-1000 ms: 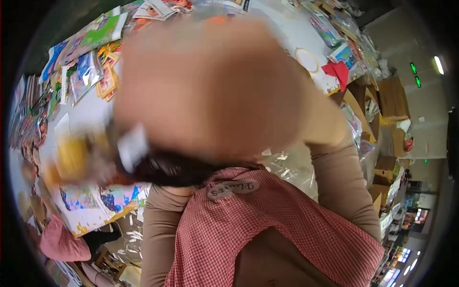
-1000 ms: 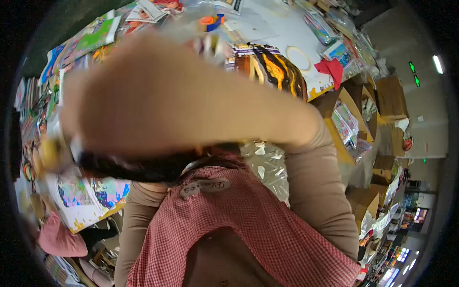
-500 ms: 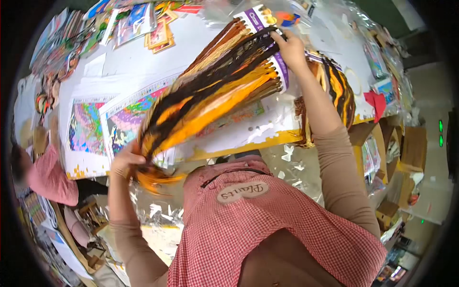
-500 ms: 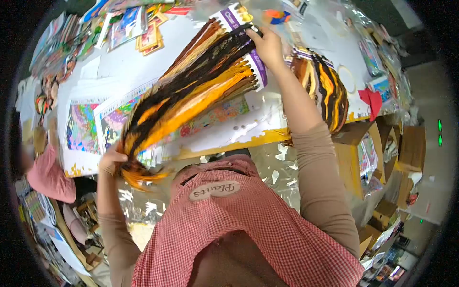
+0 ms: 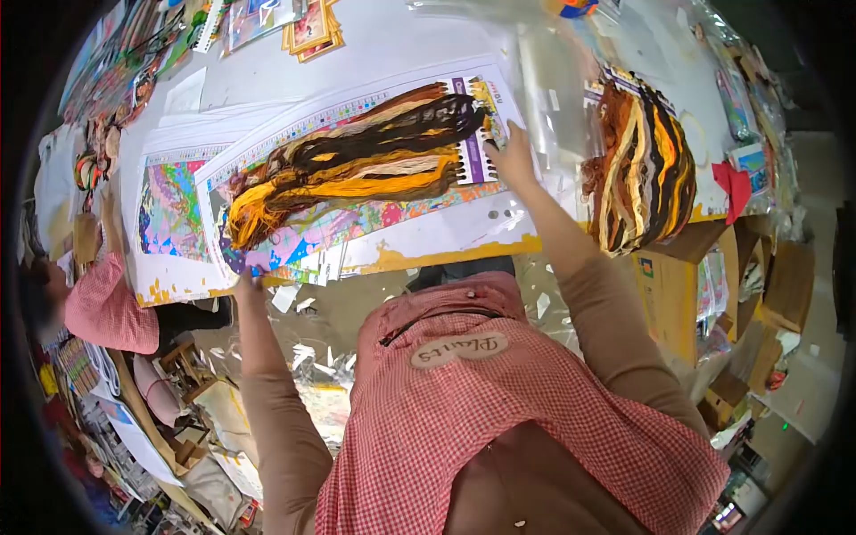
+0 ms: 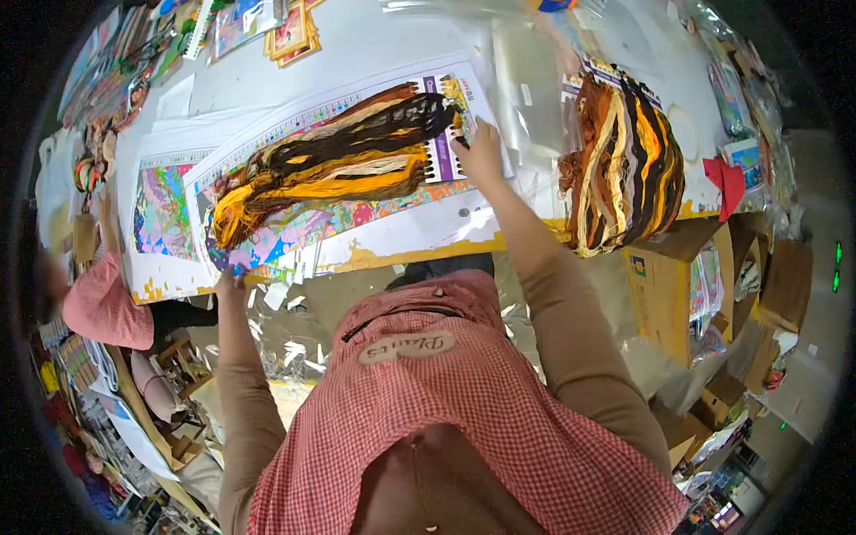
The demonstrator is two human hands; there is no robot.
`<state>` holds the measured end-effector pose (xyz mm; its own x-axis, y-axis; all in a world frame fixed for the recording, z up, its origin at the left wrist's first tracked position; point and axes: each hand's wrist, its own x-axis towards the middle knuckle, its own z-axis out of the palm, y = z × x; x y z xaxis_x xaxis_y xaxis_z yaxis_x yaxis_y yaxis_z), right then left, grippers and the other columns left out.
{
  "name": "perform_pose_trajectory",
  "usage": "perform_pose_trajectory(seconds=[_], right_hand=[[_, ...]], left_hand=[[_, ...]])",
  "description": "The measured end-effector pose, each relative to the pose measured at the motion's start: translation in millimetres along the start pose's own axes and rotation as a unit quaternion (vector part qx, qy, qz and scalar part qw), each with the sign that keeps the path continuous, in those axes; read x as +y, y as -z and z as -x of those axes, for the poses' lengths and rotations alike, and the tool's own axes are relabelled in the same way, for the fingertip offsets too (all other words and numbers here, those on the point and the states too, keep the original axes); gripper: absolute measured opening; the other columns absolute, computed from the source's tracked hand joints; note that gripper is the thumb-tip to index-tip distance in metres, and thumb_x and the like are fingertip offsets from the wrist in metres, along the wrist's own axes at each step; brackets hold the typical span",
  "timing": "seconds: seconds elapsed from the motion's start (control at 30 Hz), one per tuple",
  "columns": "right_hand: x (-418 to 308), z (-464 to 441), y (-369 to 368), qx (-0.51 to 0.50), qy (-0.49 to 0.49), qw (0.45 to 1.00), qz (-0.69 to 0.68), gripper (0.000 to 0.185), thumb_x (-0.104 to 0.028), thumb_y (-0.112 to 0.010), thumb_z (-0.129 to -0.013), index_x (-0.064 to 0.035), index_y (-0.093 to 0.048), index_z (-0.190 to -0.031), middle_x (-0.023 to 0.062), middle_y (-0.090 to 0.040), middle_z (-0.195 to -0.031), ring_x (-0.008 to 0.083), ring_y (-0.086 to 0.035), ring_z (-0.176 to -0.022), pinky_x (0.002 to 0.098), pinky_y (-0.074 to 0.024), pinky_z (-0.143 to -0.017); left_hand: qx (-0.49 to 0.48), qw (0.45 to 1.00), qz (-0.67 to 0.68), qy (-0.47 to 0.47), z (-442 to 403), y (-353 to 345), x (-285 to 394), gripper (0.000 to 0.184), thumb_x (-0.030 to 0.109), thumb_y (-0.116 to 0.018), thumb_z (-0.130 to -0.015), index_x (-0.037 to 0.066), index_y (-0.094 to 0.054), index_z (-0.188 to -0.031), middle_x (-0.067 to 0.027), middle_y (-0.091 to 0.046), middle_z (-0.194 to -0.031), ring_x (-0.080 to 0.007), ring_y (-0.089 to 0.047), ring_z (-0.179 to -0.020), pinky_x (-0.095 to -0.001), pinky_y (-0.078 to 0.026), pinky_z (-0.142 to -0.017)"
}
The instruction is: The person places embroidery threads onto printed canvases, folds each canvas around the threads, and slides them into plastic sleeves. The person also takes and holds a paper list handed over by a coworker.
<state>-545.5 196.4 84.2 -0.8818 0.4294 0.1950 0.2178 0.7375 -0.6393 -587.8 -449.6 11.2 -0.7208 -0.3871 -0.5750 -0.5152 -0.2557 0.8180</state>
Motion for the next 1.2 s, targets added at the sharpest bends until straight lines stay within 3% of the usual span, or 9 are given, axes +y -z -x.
perform_pose_trajectory(seconds=[0.57, 0.7, 0.8, 0.83, 0.93, 1.0, 1.1, 1.13, 1.2], right_hand=[[0, 134, 17, -0.141, 0.018, 0.98, 0.136, 0.069, -0.022, -0.069, -0.072, -0.0027, -0.038, -0.131, 0.0187, -0.031, -0.141, 0.0365, -0.034, -0.126, 0.047, -0.0306, -0.101], [14, 131, 25, -0.168, 0.035, 0.979, 0.113, 0.066, -0.018, -0.068, -0.071, -0.0012, -0.041, -0.129, 0.0219, -0.034, -0.138, 0.0375, -0.037, -0.124, 0.0425, -0.0334, -0.101], [15, 126, 27, -0.134, 0.06, 0.982, 0.115, 0.063, -0.019, -0.067, -0.073, -0.0019, -0.042, -0.128, 0.0213, -0.041, -0.133, 0.0368, -0.042, -0.118, 0.0421, -0.0366, -0.097], [11, 121, 29, -0.151, -0.027, 0.987, 0.045, 0.059, -0.019, -0.066, -0.074, -0.0018, -0.044, -0.126, 0.0206, -0.045, -0.128, 0.0363, -0.045, -0.114, 0.0416, -0.0378, -0.095], [-32, 112, 39, -0.099, -0.112, 0.987, -0.05, 0.052, -0.019, -0.065, -0.076, -0.0015, -0.047, -0.121, 0.0191, -0.051, -0.12, 0.0351, -0.049, -0.106, 0.0407, -0.0397, -0.091], [-63, 112, 36, -0.026, -0.033, 0.997, -0.065, 0.048, -0.02, -0.067, -0.075, -0.0013, -0.049, -0.117, 0.0181, -0.053, -0.117, 0.0342, -0.05, -0.105, 0.0416, -0.0393, -0.091], [-110, 115, 22, -0.173, 0.134, 0.976, -0.011, 0.06, -0.022, -0.071, -0.071, -0.0017, -0.046, -0.122, 0.0173, -0.046, -0.128, 0.0341, -0.04, -0.121, 0.046, -0.032, -0.098], [-116, 119, 11, -0.171, 0.131, 0.977, -0.012, 0.06, -0.022, -0.071, -0.071, -0.0017, -0.046, -0.122, 0.0173, -0.046, -0.128, 0.0341, -0.04, -0.121, 0.046, -0.032, -0.098], [-115, 129, -15, -0.191, 0.186, 0.964, -0.011, 0.073, -0.02, -0.071, -0.069, -0.0018, -0.037, -0.131, 0.0168, -0.035, -0.138, 0.034, -0.028, -0.131, 0.0469, -0.0245, -0.104]], left_hand=[[-0.101, 0.991, -0.085, -0.033, 117, -183, -39, 0.029, 0.01, -0.061, -0.083, -0.004, -0.051, -0.107, -0.0102, -0.059, -0.093, -0.0209, -0.06, -0.077, -0.0335, -0.05, -0.066], [-0.189, 0.901, -0.372, -0.116, 150, -180, -29, 0.042, 0.01, -0.061, -0.082, -0.011, -0.044, -0.114, -0.0249, -0.054, -0.108, -0.0299, -0.058, -0.091, -0.0375, -0.046, -0.081], [-0.071, 0.638, -0.568, -0.516, 195, -189, -38, 0.062, 0.018, -0.054, -0.088, -0.015, -0.024, -0.131, -0.0355, -0.036, -0.128, -0.0448, -0.036, -0.119, -0.045, -0.024, -0.103], [-0.086, 0.881, -0.376, -0.273, 215, -209, -24, 0.063, 0.024, -0.047, -0.093, -0.015, -0.02, -0.133, -0.0358, -0.032, -0.131, -0.0467, -0.035, -0.119, -0.0452, -0.025, -0.103], [-0.1, 0.849, -0.468, -0.223, 219, -205, -28, 0.068, 0.037, -0.039, -0.094, -0.01, -0.017, -0.137, -0.0342, -0.032, -0.132, -0.0431, -0.034, -0.122, -0.0402, -0.024, -0.104], [-0.111, 0.567, -0.677, -0.456, 199, -194, -48, 0.065, 0.036, -0.039, -0.094, -0.007, -0.018, -0.138, -0.0326, -0.031, -0.134, -0.0406, -0.035, -0.122, -0.0393, -0.027, -0.103], [-0.144, 0.81, -0.466, -0.326, 216, -210, -34, 0.058, 0.021, -0.046, -0.093, -0.002, -0.02, -0.139, -0.032, -0.026, -0.138, -0.0385, -0.037, -0.123, -0.0398, -0.03, -0.102], [-0.138, 0.628, -0.606, -0.468, 209, -203, -36, 0.066, 0.003, -0.053, -0.086, 0.0, -0.017, -0.141, -0.0293, -0.023, -0.141, -0.0358, -0.037, -0.124, -0.0385, -0.03, -0.102], [-0.188, 0.715, -0.51, -0.439, 206, -191, -40, 0.071, -0.001, -0.056, -0.082, 0.0, -0.016, -0.141, -0.0273, -0.024, -0.141, -0.0337, -0.036, -0.126, -0.0374, -0.03, -0.103]])
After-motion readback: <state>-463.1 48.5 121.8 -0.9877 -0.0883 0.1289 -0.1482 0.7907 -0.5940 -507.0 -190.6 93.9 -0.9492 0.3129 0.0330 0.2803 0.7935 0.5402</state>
